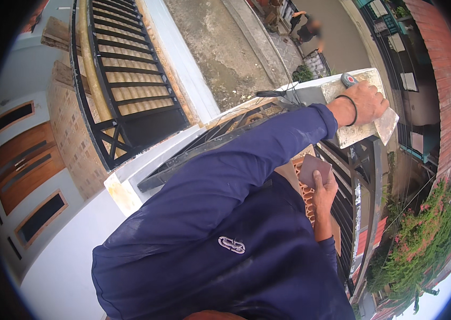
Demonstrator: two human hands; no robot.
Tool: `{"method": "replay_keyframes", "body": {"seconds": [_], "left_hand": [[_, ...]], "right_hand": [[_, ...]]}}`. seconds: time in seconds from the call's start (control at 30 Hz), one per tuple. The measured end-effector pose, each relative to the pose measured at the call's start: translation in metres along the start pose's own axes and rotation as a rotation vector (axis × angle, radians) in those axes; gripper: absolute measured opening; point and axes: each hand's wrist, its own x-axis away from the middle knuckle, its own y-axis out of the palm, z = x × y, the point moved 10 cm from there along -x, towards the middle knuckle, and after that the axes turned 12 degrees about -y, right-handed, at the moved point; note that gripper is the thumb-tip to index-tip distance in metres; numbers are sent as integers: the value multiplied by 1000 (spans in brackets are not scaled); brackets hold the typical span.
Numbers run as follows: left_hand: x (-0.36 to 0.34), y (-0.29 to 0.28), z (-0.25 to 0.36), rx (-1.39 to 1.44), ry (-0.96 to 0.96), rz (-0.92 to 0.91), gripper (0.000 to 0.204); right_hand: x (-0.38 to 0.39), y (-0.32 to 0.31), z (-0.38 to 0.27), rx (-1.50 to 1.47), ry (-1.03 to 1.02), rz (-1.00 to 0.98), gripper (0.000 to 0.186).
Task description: The person smooths a white concrete pillar on a balcony railing using a trowel and a sanding block. They repeatedly apply and scrape the surface, then walk inside the house.
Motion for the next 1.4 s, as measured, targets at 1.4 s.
{"method": "replay_keyframes", "body": {"seconds": [1.4], "left_hand": [[-2,1,1,27,40,-53,15]], "right_hand": [[38,25,-55,345,-155,88,35]]}}
